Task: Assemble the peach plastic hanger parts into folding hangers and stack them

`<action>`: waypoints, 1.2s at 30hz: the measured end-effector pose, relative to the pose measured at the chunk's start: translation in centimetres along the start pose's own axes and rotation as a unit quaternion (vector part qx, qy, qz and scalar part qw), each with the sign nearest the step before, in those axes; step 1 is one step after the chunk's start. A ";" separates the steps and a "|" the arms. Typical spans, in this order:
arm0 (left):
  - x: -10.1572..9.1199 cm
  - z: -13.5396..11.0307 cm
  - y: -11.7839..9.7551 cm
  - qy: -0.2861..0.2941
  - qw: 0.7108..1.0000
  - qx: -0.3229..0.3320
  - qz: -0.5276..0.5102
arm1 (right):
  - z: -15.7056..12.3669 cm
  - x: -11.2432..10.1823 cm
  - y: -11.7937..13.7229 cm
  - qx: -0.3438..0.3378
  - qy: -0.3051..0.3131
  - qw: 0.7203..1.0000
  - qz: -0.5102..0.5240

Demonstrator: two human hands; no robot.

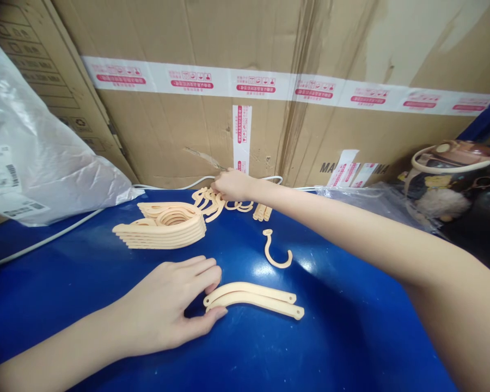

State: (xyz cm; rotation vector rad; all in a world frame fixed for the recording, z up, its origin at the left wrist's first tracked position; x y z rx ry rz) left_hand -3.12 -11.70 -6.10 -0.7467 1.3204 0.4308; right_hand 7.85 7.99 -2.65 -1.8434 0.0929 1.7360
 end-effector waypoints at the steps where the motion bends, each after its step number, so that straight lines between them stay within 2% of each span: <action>1: 0.0 0.0 0.0 -0.001 1.000 0.001 0.001 | 0.0 0.1 0.0 -0.001 0.002 1.000 0.000; 8: 0.0 0.1 0.0 0.003 1.000 0.002 0.004 | 0.0 0.3 -0.1 -0.023 0.005 1.000 -0.008; 14: -0.1 0.1 -0.1 0.009 1.000 -0.003 0.004 | -1.4 -0.5 -1.2 -0.021 -0.015 1.000 0.010; 18: -0.2 0.1 -0.2 0.008 1.000 -0.007 0.005 | -3.2 -1.1 -2.2 0.005 -0.027 0.999 0.045; 22: -0.1 0.1 -0.1 -0.010 1.000 0.005 0.006 | -5.0 -1.8 -2.3 0.058 -0.037 0.993 0.094; 26: -0.1 0.0 -0.1 -0.013 1.000 0.004 0.012 | -6.9 -2.8 -0.9 0.100 -0.033 0.982 0.156; 31: -0.2 -0.2 -0.3 -0.014 0.999 0.010 0.039 | -9.6 -3.1 2.7 0.115 -0.001 0.965 0.234; 36: -0.8 -0.4 -0.3 -0.104 0.993 0.018 0.045 | -11.4 -1.8 5.5 0.132 0.040 0.943 0.301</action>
Point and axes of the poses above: each hand's wrist, its own z-axis towards the middle knuckle, its own x-axis out of the palm, y = z × x, the point moved 2 cm from there along z, towards the middle knuckle
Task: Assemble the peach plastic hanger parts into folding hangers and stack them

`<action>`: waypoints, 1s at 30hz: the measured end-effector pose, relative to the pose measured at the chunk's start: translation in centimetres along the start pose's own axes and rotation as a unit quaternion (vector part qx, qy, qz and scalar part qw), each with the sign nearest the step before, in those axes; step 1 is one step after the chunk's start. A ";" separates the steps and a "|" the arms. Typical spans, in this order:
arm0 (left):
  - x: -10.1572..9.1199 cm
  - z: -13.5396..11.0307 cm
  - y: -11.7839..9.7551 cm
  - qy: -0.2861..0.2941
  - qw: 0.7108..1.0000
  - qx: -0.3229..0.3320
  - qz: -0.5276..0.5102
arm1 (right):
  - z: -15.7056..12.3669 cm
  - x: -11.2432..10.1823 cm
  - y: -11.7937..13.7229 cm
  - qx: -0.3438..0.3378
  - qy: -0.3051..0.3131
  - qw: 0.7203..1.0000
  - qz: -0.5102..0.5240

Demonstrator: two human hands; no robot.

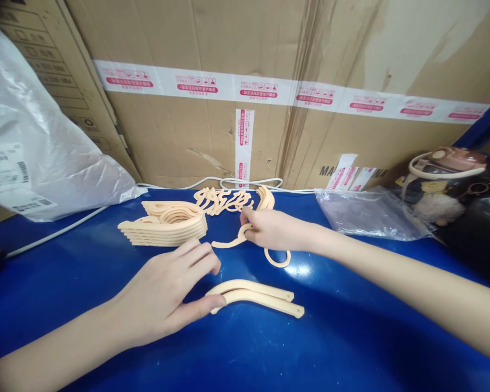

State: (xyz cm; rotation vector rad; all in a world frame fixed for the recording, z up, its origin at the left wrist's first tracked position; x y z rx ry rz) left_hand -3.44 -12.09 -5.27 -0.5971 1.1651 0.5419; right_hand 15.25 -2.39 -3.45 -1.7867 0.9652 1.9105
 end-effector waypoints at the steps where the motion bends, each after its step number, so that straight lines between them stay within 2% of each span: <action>1: -0.1 0.0 0.1 -0.015 1.000 0.002 -0.004 | -0.2 0.4 0.1 0.005 0.005 1.000 0.012; 5: 0.1 0.0 0.4 -0.012 1.000 0.012 -0.020 | -0.4 0.9 0.5 0.014 0.014 0.999 0.038; 9: 0.4 0.0 0.6 0.009 1.000 0.011 -0.022 | 0.0 0.0 0.9 0.016 -0.006 1.000 0.010; 12: 0.5 0.0 0.8 0.019 1.000 0.004 -0.021 | 0.9 -1.2 0.4 -0.019 -0.055 0.994 -0.088; 16: 0.4 0.1 0.8 0.032 0.999 0.014 -0.017 | 3.0 -2.3 -1.9 -0.034 -0.124 0.969 -0.209; 22: 0.3 -0.1 0.7 0.024 0.999 0.003 0.027 | 5.7 -2.1 -4.7 -0.088 -0.098 0.943 -0.306; 30: 0.8 -0.1 1.3 0.015 0.999 0.001 0.046 | 6.9 -1.9 -4.9 -0.127 -0.091 0.926 -0.344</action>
Point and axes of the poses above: each hand's wrist, its own z-axis towards the middle knuckle, its own x-axis out of the palm, y = z × x, the point moved 2 cm from there along z, towards the middle knuckle
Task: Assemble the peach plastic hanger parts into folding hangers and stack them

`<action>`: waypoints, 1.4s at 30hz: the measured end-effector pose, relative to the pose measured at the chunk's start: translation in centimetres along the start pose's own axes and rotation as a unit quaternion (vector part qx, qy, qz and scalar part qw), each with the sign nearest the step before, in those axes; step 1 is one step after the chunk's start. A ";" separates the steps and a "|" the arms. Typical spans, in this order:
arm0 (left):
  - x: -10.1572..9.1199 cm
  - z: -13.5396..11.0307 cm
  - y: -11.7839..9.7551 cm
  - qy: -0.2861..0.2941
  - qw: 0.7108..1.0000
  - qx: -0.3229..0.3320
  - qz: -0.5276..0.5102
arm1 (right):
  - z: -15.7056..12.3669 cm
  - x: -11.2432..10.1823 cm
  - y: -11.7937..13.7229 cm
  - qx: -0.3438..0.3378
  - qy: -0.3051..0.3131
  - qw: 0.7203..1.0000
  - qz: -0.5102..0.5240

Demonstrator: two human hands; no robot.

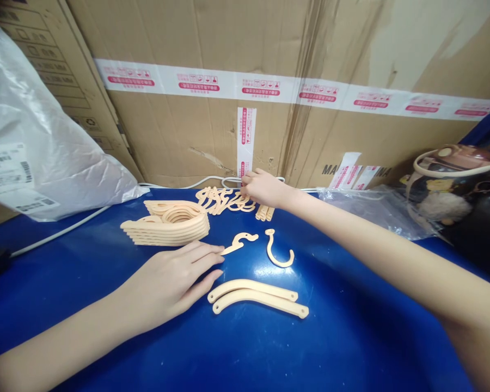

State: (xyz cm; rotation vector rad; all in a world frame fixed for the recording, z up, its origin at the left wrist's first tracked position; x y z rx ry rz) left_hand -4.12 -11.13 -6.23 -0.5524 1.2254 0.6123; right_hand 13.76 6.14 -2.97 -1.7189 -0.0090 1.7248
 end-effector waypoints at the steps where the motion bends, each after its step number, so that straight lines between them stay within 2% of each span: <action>1: 0.0 0.0 0.0 -0.008 1.000 0.002 0.002 | 0.1 -0.1 0.0 0.004 -0.005 1.000 -0.002; 4: 0.1 -0.2 0.1 -0.029 0.999 0.008 0.015 | -0.1 -0.9 -0.2 0.039 -0.030 0.999 -0.008; 9: -0.1 -0.4 -0.1 -0.060 0.997 0.024 0.039 | -1.8 -3.8 -0.1 0.129 -0.089 0.988 0.010; 10: -0.4 -0.4 -0.2 -0.081 0.995 0.027 0.046 | -2.3 -4.4 0.2 0.146 -0.096 0.984 0.037; 13: -1.5 -0.5 -0.4 -0.178 0.981 0.014 0.073 | -4.0 -5.5 1.4 0.193 -0.085 0.949 0.233; 16: -2.3 -0.4 -0.6 -0.246 0.964 -0.013 0.096 | -5.4 -5.6 3.6 0.149 -0.025 0.907 0.392; 19: -2.0 -0.2 -0.6 -0.225 0.969 -0.001 0.101 | -6.2 -5.0 5.5 0.098 0.006 0.883 0.459; 23: -0.6 0.1 0.0 -0.126 0.988 0.025 0.084 | -6.5 -3.7 6.6 0.105 0.035 0.869 0.483; 25: -0.1 0.2 0.3 -0.085 0.994 0.022 0.068 | -6.5 -3.1 6.7 0.118 0.039 0.873 0.471; 27: 0.1 0.2 0.5 -0.066 0.997 0.015 0.047 | -6.4 -2.8 6.7 0.129 0.034 0.886 0.444; 34: 0.0 0.2 0.3 -0.068 0.998 0.014 0.014 | -6.6 -2.6 6.5 0.134 -0.004 0.927 0.351; 42: 0.3 0.1 -0.1 -0.080 0.995 0.021 0.058 | -6.9 -2.2 6.7 0.124 0.009 0.918 0.376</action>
Point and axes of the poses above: each hand's wrist, its own z-axis towards the middle knuckle, its own x-axis out of the palm, y = z × x, the point moved 2 cm from there along z, towards the middle knuckle
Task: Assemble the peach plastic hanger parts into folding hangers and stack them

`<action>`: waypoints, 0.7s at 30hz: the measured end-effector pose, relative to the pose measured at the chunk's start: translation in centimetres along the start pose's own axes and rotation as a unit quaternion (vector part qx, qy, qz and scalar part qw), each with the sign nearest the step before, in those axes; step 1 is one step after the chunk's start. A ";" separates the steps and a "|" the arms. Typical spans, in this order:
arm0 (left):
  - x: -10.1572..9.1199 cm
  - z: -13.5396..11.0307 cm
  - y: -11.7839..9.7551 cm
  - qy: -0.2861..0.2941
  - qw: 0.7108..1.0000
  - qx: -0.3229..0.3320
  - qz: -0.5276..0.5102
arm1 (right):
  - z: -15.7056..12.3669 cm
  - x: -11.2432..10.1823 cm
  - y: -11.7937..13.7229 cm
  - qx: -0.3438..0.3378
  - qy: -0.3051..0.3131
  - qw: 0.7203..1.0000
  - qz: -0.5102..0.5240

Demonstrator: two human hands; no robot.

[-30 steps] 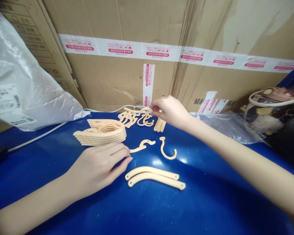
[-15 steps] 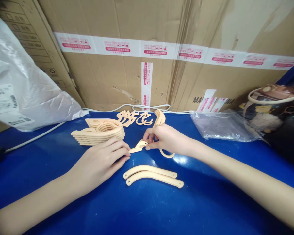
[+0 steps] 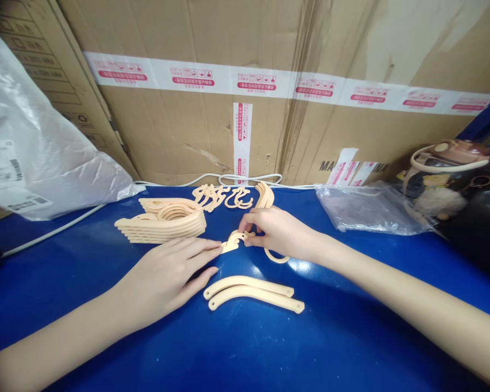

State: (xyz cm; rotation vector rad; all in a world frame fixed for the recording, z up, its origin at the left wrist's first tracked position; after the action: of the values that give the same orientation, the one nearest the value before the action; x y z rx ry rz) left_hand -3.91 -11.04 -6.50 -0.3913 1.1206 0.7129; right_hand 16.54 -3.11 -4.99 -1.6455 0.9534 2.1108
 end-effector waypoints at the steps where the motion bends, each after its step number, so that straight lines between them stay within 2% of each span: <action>1: 0.0 0.0 0.0 0.001 1.000 0.000 0.003 | 0.0 0.0 0.0 0.000 0.002 1.000 0.001; 7: 0.1 0.0 0.1 0.014 1.000 -0.007 0.004 | -0.1 -0.5 0.5 -0.010 -0.001 1.000 -0.010; 12: 0.1 0.0 0.2 0.025 1.000 -0.011 -0.007 | -1.9 -1.8 0.0 -0.004 -0.047 0.996 -0.073; 18: -0.5 0.0 -0.1 0.012 0.999 -0.014 -0.031 | -5.9 -1.6 -1.6 0.071 -0.086 0.990 -0.081; 21: -1.0 0.1 -0.4 -0.006 0.998 0.005 -0.056 | -7.0 -1.0 -1.9 0.102 -0.082 0.987 -0.088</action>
State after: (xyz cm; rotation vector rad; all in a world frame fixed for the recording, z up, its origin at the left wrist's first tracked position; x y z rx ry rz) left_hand -3.82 -11.57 -5.56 -0.4376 1.0818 0.6108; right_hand 23.20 -6.21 -5.53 -1.3781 0.9039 1.9279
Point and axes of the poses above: each hand's wrist, its own z-axis towards the middle knuckle, its own x-axis out of the palm, y = z × x, the point moved 2 cm from there along z, towards the middle knuckle
